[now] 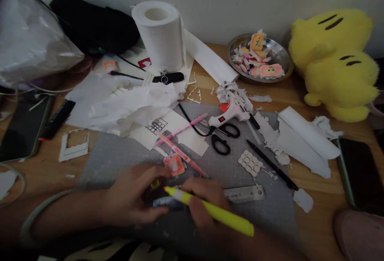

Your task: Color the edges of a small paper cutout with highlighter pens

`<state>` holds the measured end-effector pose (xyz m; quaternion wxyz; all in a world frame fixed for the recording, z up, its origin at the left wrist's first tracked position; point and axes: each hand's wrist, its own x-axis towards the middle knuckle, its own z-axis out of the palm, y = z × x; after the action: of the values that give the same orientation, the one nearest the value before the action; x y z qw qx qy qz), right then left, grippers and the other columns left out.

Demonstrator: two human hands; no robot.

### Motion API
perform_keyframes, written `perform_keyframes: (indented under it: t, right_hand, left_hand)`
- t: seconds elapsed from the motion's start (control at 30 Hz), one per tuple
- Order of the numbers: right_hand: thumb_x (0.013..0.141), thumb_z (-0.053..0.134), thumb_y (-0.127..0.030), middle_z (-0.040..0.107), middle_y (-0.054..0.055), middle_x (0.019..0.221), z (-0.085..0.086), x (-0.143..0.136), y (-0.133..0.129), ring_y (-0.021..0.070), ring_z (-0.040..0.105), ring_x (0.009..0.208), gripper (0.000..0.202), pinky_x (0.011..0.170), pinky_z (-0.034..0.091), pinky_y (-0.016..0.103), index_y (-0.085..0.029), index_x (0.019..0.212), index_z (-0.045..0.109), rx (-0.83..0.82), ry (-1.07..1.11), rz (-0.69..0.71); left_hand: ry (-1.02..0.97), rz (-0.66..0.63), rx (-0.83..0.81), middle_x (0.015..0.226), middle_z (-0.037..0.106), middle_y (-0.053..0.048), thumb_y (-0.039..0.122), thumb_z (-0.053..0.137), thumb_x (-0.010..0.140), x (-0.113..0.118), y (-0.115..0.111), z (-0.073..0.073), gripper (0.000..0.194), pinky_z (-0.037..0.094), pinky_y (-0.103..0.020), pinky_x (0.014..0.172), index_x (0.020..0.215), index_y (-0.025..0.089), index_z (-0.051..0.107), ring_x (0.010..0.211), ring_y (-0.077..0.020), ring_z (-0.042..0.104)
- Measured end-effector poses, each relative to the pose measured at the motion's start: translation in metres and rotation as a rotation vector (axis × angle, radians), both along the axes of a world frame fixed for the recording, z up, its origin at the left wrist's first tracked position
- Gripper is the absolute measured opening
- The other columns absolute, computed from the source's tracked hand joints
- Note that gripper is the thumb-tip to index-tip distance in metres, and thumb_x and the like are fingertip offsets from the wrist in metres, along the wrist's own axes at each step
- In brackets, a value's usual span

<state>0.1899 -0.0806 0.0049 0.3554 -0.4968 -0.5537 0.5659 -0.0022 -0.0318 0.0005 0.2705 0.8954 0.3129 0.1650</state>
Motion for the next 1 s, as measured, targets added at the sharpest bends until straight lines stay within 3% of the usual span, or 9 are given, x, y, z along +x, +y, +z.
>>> perform_keyframes:
  t: [0.1, 0.17, 0.27, 0.4, 0.6, 0.8, 1.0]
  right_hand:
    - [0.082, 0.036, -0.044, 0.052, -0.001, 0.055, -0.005, 0.000, 0.000, 0.0116, 0.047, 0.045, 0.033, 0.041, 0.037, 0.022, -0.019, 0.090, 0.054, -0.061, 0.131, -0.168]
    - [0.082, 0.038, -0.038, 0.054, 0.000, 0.059, -0.008, -0.001, 0.000, 0.0107, 0.048, 0.045, 0.028, 0.039, 0.037, 0.020, -0.019, 0.097, 0.052, -0.090, 0.112, -0.213]
    - [0.077, 0.042, -0.026, 0.057, 0.000, 0.065, -0.009, -0.004, 0.003, 0.0105, 0.051, 0.050, 0.018, 0.046, 0.041, 0.021, -0.020, 0.089, 0.055, -0.003, -0.092, -0.157]
    - [0.069, 0.047, -0.017, 0.060, -0.001, 0.068, -0.003, -0.007, 0.008, 0.0123, 0.055, 0.061, 0.015, 0.061, 0.043, 0.024, -0.022, 0.081, 0.054, 0.098, -0.320, -0.054]
    - [0.065, 0.048, -0.016, 0.053, -0.005, 0.059, -0.003, -0.010, 0.009, 0.0084, 0.045, 0.046, 0.013, 0.046, 0.036, 0.019, -0.022, 0.077, 0.048, 0.049, -0.439, -0.041]
    - [0.065, 0.049, -0.018, 0.054, -0.004, 0.058, -0.013, -0.008, 0.008, 0.0089, 0.046, 0.044, 0.012, 0.044, 0.035, 0.019, -0.023, 0.075, 0.045, 0.073, -0.482, 0.016]
    - [0.066, 0.047, -0.018, 0.054, -0.004, 0.060, -0.008, -0.003, 0.010, 0.0096, 0.047, 0.048, 0.009, 0.046, 0.035, 0.020, -0.022, 0.072, 0.042, 0.093, -0.449, 0.111]
  left_hand:
    - [0.137, 0.135, 0.060, 0.065, 0.058, 0.001, 0.044, 0.049, 0.077, 0.000, 0.007, 0.000, 0.036, 0.040, -0.023, 0.049, 0.101, 0.018, 0.040, 0.053, -0.0142, 0.056]
    - [0.245, 0.156, 0.069, 0.067, 0.058, 0.000, 0.050, 0.051, 0.074, 0.001, 0.011, 0.000, 0.045, 0.042, -0.025, 0.051, 0.103, 0.017, 0.040, 0.056, -0.0165, 0.057]
    - [0.377, 0.151, 0.058, 0.068, 0.059, -0.002, 0.055, 0.050, 0.073, 0.003, 0.015, -0.001, 0.051, 0.043, -0.029, 0.053, 0.104, 0.015, 0.042, 0.061, -0.0200, 0.059]
    - [0.369, 0.082, 0.057, 0.072, 0.062, -0.004, 0.049, 0.046, 0.077, 0.003, 0.015, -0.003, 0.039, 0.044, -0.030, 0.055, 0.099, 0.017, 0.047, 0.064, -0.0205, 0.059]
    - [0.332, -0.031, 0.047, 0.075, 0.063, -0.002, 0.041, 0.049, 0.075, 0.002, 0.014, -0.003, 0.037, 0.045, -0.031, 0.059, 0.105, 0.019, 0.046, 0.067, -0.0203, 0.060]
    - [0.342, -0.028, 0.034, 0.077, 0.063, -0.004, 0.041, 0.048, 0.076, 0.002, 0.013, -0.003, 0.039, 0.046, -0.032, 0.061, 0.106, 0.018, 0.046, 0.069, -0.0206, 0.061]
    - [0.332, -0.013, 0.057, 0.077, 0.063, -0.004, 0.041, 0.048, 0.076, 0.002, 0.012, -0.003, 0.038, 0.046, -0.032, 0.063, 0.105, 0.017, 0.047, 0.070, -0.0209, 0.061]
